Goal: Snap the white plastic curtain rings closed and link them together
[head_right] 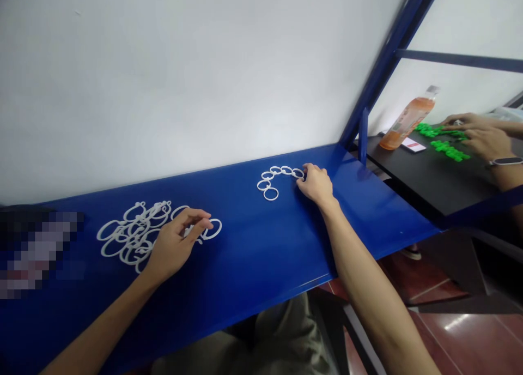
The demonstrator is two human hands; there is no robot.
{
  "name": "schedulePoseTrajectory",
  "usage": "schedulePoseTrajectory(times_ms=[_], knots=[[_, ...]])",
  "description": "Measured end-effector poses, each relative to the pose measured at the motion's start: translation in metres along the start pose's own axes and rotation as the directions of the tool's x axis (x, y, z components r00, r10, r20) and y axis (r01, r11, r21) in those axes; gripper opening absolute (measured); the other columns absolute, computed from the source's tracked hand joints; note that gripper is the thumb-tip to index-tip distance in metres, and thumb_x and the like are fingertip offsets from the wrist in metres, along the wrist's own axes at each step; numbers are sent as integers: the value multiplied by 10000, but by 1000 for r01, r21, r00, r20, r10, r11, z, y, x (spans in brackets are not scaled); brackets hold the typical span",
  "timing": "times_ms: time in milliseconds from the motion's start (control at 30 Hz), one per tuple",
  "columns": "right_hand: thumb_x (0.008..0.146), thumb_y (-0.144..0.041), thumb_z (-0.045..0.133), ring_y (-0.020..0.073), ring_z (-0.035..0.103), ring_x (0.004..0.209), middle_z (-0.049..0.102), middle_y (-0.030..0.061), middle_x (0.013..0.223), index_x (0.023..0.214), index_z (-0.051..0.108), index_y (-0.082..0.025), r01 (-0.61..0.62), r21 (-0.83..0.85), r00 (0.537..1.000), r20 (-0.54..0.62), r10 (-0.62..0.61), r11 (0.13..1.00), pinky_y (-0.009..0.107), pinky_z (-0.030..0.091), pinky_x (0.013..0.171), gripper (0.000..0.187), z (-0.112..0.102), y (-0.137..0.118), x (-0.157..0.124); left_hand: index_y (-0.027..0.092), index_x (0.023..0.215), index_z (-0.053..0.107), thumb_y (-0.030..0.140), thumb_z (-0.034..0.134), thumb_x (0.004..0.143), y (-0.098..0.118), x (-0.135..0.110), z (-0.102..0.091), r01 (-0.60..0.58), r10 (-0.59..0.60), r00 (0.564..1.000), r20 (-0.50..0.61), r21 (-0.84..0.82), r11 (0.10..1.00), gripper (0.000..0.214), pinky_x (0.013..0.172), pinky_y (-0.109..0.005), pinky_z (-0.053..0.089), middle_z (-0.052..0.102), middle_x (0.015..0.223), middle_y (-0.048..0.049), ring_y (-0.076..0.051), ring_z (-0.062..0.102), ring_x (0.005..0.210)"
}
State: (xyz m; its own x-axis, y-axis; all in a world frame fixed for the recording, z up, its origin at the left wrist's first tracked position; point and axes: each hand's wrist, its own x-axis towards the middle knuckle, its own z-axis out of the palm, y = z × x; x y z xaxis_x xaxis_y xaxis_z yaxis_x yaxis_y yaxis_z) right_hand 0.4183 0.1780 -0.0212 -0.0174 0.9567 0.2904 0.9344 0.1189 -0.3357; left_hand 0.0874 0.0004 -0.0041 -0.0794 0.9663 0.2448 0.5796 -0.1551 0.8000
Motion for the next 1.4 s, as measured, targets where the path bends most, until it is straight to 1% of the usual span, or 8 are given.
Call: schedulePoseTrajectory(times_ms=[167,367,467,700,900,967,1133,1400], knots=[[893,-262,596,331,567,1123,654,171,1194,1275,595,-123,314,157,930,-247,-271,936,520,476,993,406,-11,-47,-23,247,1027,728,520,627,902,1,1,-1,64,-61,998,30,-110,992,317,639,-258,521,752,872,-27,-175,703,797],[995,-203,502,201,597,1187,632,101,1277,1302,559,-203,716,592,523,-105,-846,369,396,538,999,312,-15,-129,-89,223,1148,602,439,697,853,-3,-2,4,136,-129,991,41,-242,961,377,603,-255,485,709,730,9,-162,675,688],[1036,-231,468,172,652,1060,675,106,1147,1192,596,-168,705,639,464,-86,-881,309,345,572,924,212,-9,-138,-104,219,1140,560,402,725,822,-2,-3,5,157,-139,987,82,-270,950,403,597,-252,469,696,701,26,-148,652,640],[1022,-273,506,176,655,914,673,96,1024,1029,582,-178,719,556,579,-146,-802,418,335,579,799,122,-8,-125,-97,211,1080,611,480,609,907,0,-1,3,106,-93,993,75,-196,975,319,631,-273,509,725,800,-17,-153,673,701],[1035,-207,404,179,626,863,677,106,966,988,579,-168,825,389,479,-98,-872,410,314,549,757,186,-11,-129,-110,217,1064,655,476,527,958,3,-2,0,38,-38,997,67,-1,999,307,598,-271,498,744,809,-20,-161,669,689],[1017,-216,434,179,617,829,674,92,932,943,580,-180,794,364,552,-95,-828,487,314,536,746,167,-12,-115,-103,232,1113,666,453,509,971,3,-1,-3,-84,76,995,63,133,988,307,716,-318,540,756,918,-36,-183,679,789],[884,-247,586,183,620,718,676,56,812,815,570,-201,342,291,938,-168,-304,894,316,495,698,84,-17,-42,-57,246,1126,693,279,500,932,-9,5,-17,-346,279,936,213,425,836,276,1008,-495,466,729,1116,-73,-283,615,1112],[834,-300,630,196,643,695,704,52,764,770,595,-206,7,219,993,-114,18,976,305,460,681,120,-9,12,-34,274,1216,660,154,526,782,-21,4,-31,-409,220,888,403,478,777,470,1089,-511,398,650,1265,-56,-303,532,1212]])
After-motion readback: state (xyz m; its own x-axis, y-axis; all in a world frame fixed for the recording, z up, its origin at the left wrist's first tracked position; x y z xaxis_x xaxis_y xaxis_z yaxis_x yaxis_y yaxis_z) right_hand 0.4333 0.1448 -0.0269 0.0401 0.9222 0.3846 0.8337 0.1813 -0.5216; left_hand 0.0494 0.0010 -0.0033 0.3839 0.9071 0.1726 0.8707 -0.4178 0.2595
